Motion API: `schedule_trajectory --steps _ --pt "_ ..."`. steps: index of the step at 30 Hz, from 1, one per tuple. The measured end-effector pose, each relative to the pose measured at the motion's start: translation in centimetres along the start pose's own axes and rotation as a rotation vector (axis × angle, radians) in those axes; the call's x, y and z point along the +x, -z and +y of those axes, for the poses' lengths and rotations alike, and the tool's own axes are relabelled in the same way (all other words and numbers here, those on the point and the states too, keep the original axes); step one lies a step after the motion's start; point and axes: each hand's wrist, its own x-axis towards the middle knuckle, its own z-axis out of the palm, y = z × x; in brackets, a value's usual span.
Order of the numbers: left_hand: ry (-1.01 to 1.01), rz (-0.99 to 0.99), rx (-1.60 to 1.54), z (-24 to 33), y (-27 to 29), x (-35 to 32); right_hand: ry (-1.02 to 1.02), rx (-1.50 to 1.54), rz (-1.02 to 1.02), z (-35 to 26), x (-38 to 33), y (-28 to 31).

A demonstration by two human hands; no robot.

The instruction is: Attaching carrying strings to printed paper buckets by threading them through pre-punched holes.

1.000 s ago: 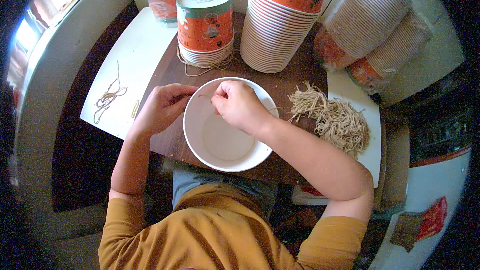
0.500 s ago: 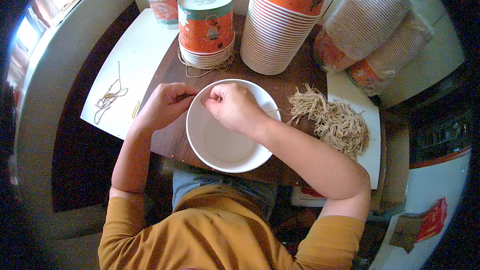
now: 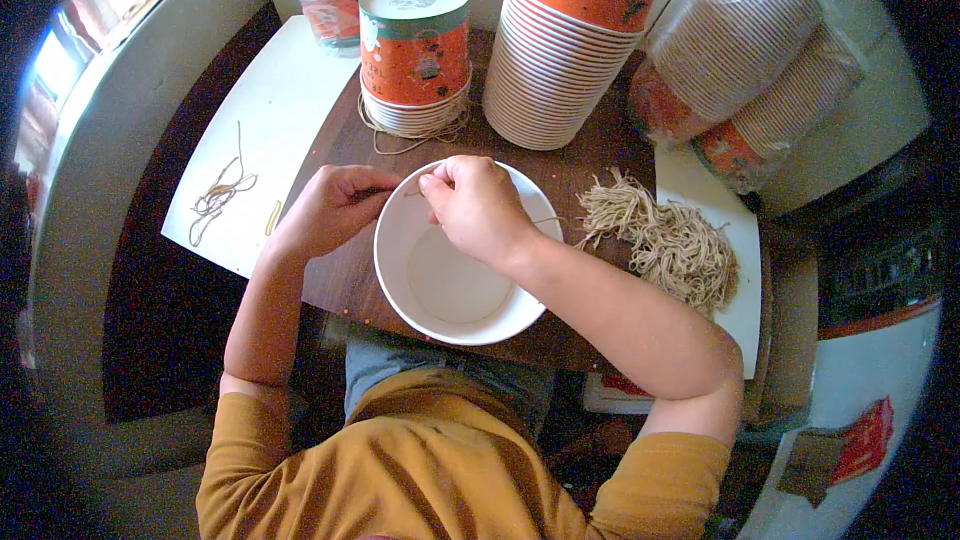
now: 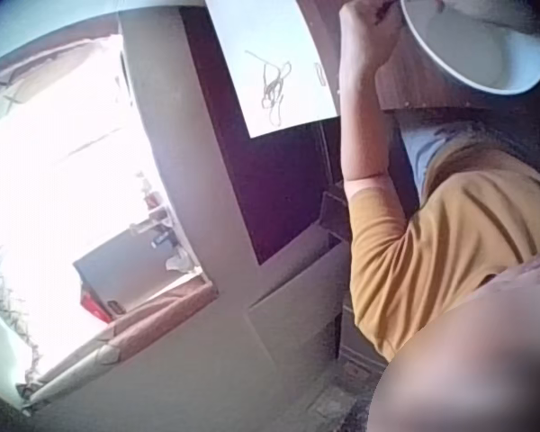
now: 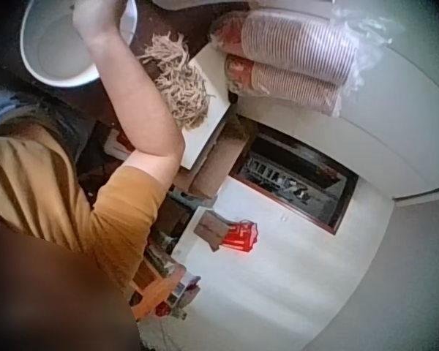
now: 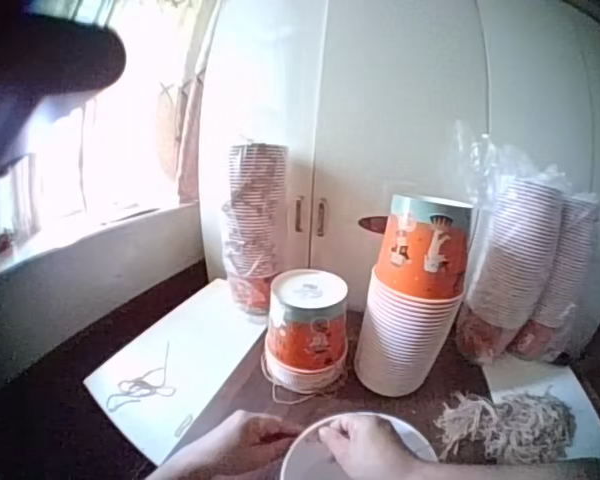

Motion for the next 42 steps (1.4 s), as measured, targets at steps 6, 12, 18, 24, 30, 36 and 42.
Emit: schedule_trajectory --steps 6,12,18,24,30,36,42 --pt "-0.004 0.044 0.154 1.3 -0.6 -1.0 -0.036 -0.009 -0.054 -0.6 -0.5 -0.1" --pt "-0.109 0.144 0.220 2.1 -2.9 -2.7 -0.066 0.050 -0.131 -0.2 -0.4 -0.1" --pt "0.015 0.238 0.068 0.5 -3.5 -4.1 -0.043 -0.143 -0.277 -1.4 -2.2 2.4" --pt "-0.049 0.090 -0.724 1.0 -2.6 -5.7 0.161 -0.589 -0.342 -4.7 -5.7 5.9" --pt "-0.032 -0.025 -0.821 2.1 -4.3 -5.0 0.554 -0.589 0.016 -3.3 -9.7 0.7" --pt "-0.318 0.042 -0.207 1.8 -4.3 -6.7 0.643 -0.370 0.280 -1.2 -12.2 -3.7" --pt "-0.751 0.146 0.233 0.7 -5.1 -6.8 0.753 -0.510 0.313 -0.5 -13.8 -5.2"
